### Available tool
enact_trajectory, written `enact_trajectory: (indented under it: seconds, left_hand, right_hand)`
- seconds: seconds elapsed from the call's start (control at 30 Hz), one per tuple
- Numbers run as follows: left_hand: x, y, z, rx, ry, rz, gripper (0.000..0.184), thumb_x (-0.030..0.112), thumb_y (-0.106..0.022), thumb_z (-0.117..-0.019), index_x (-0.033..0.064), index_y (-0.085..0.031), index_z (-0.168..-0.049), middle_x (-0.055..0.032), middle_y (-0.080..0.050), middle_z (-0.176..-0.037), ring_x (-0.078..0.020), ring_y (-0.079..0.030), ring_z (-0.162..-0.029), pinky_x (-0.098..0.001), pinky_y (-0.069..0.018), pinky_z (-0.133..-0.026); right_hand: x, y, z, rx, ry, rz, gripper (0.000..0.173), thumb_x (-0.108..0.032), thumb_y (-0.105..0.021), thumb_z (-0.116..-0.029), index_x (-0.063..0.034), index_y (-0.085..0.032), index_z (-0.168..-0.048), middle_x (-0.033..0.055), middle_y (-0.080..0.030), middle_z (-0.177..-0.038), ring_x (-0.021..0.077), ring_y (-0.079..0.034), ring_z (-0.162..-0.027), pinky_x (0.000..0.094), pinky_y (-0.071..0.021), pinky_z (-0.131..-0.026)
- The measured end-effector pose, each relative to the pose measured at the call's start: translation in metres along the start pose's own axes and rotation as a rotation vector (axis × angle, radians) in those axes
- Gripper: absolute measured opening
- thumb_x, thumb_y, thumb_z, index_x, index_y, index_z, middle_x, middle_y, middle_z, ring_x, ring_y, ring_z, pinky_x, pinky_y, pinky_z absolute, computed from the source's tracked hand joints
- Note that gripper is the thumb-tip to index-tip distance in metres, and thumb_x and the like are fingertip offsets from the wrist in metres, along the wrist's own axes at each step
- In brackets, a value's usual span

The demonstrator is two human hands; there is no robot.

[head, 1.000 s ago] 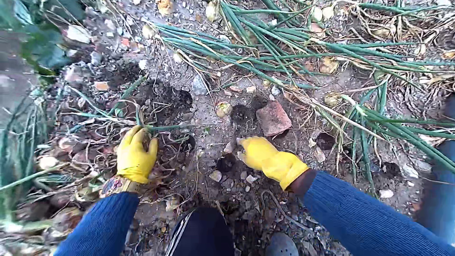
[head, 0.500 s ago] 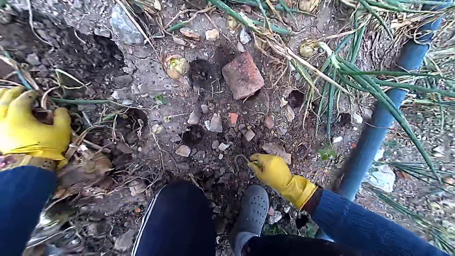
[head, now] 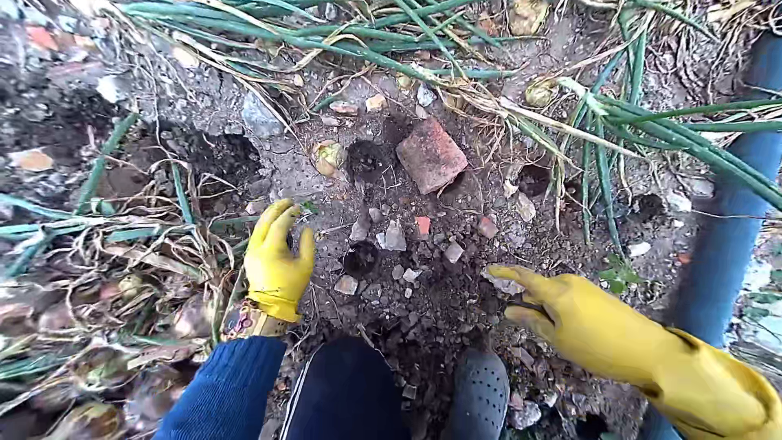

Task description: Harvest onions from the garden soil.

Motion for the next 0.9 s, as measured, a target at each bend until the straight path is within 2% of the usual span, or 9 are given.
enact_trajectory:
  seconds: [0.03, 0.1, 0.17, 0.23, 0.3, 0.47, 0.57, 0.77, 0.9]
  left_hand:
    - [0.006, -0.012, 0.007, -0.027, 0.029, 0.048, 0.037, 0.025, -0.06, -0.0992, 0.0065, -0.068, -0.13, -0.0131, -0.061, -0.144, -0.0281, -0.057, -0.137, -0.0503, -0.0475, -0.112]
    - [0.003, -0.032, 0.017, -0.072, 0.181, 0.143, 0.038, 0.026, -0.06, -0.1007, 0.0068, -0.067, -0.132, -0.0129, -0.065, -0.139, -0.027, -0.063, -0.129, -0.0528, -0.0499, -0.109]
    - [-0.007, -0.044, 0.021, -0.097, 0.33, 0.207, 0.038, 0.028, -0.059, -0.1017, 0.0091, -0.066, -0.134, -0.0126, -0.068, -0.134, -0.0264, -0.067, -0.123, -0.054, -0.0516, -0.107]
    - [-0.012, -0.048, 0.016, -0.125, 0.397, 0.236, 0.037, 0.03, -0.058, -0.103, 0.0102, -0.066, -0.133, -0.0117, -0.07, -0.132, -0.0251, -0.067, -0.122, -0.0543, -0.0513, -0.107]
    - [-0.015, -0.046, -0.003, -0.123, 0.377, 0.205, 0.037, 0.032, -0.057, -0.1035, 0.01, -0.067, -0.132, -0.0114, -0.07, -0.13, -0.0242, -0.067, -0.121, -0.0543, -0.0512, -0.107]
    - [-0.01, -0.04, -0.075, -0.196, 0.223, 0.062, 0.041, 0.035, -0.058, -0.1023, 0.0106, -0.065, -0.135, -0.0154, -0.069, -0.13, -0.031, -0.069, -0.115, -0.0556, -0.0537, -0.101]
    - [0.004, -0.062, -0.121, -0.322, 0.054, -0.006, 0.043, 0.038, -0.062, -0.1016, 0.0126, -0.066, -0.136, -0.0203, -0.066, -0.129, -0.0387, -0.066, -0.115, -0.0624, -0.0505, -0.1]
    - [0.0, -0.092, -0.17, -0.568, -0.039, -0.051, 0.022, 0.031, -0.062, -0.1018, 0.0116, -0.074, -0.099, -0.0102, -0.076, -0.096, -0.0319, -0.071, -0.097, -0.0629, -0.0517, -0.091]
    - [-0.009, -0.092, -0.175, -0.557, 0.005, 0.032, 0.023, 0.033, -0.065, -0.1009, 0.0119, -0.073, -0.099, -0.0094, -0.074, -0.091, -0.029, -0.071, -0.091, -0.0597, -0.053, -0.088]
  right_hand:
    - [-0.007, 0.03, 0.01, 0.126, 0.077, -0.084, 0.042, -0.046, -0.059, -0.0994, -0.0361, -0.062, -0.14, -0.0123, -0.068, -0.074, 0.0049, -0.063, -0.058, 0.0314, -0.0587, -0.053]
    - [-0.02, 0.069, 0.013, 0.223, 0.136, -0.189, 0.035, -0.045, -0.055, -0.1027, -0.0357, -0.065, -0.134, -0.0188, -0.073, -0.082, -0.0012, -0.068, -0.066, 0.0249, -0.0619, -0.056]
    - [-0.023, 0.069, -0.014, 0.116, 0.055, -0.263, 0.029, -0.041, -0.053, -0.1063, -0.0327, -0.07, -0.128, -0.0148, -0.075, -0.084, 0.0016, -0.069, -0.068, 0.0276, -0.0618, -0.06]
    - [-0.023, 0.048, -0.058, 0.034, -0.074, -0.342, 0.029, -0.046, -0.055, -0.1058, -0.0258, -0.076, -0.11, -0.006, -0.073, -0.078, 0.0085, -0.067, -0.063, 0.0338, -0.0592, -0.06]
    - [-0.031, 0.045, -0.086, 0.115, -0.111, -0.375, 0.027, -0.042, -0.058, -0.1056, -0.0207, -0.074, -0.1, -0.0029, -0.07, -0.075, 0.0103, -0.066, -0.061, 0.0343, -0.0591, -0.059]
    - [-0.071, 0.087, -0.077, 0.22, -0.056, -0.436, 0.015, -0.034, -0.073, -0.097, -0.0301, -0.071, -0.112, -0.0082, -0.071, -0.081, 0.0064, -0.064, -0.057, 0.0278, -0.0562, -0.047]
    - [-0.093, 0.108, -0.088, 0.312, -0.015, -0.375, 0.012, -0.022, -0.067, -0.0996, -0.0287, -0.071, -0.108, -0.0088, -0.073, -0.087, 0.0063, -0.068, -0.066, 0.031, -0.0588, -0.056]
    - [-0.144, 0.093, -0.139, 0.36, 0.064, -0.363, 0.008, -0.016, -0.063, -0.099, -0.0211, -0.069, -0.1, -0.0048, -0.07, -0.082, 0.0071, -0.065, -0.061, 0.0314, -0.0576, -0.055]
    - [-0.166, 0.066, -0.167, 0.304, 0.055, -0.242, 0.008, -0.014, -0.063, -0.0978, -0.0175, -0.067, -0.104, 0.0002, -0.069, -0.088, 0.0131, -0.068, -0.072, 0.0381, -0.0574, -0.063]
Point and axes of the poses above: each hand's wrist, its own z-axis away from the middle knuckle, its own y-axis out of the back of the hand, x = y × z, the point moved 10 cm from there along -z, towards the middle knuckle
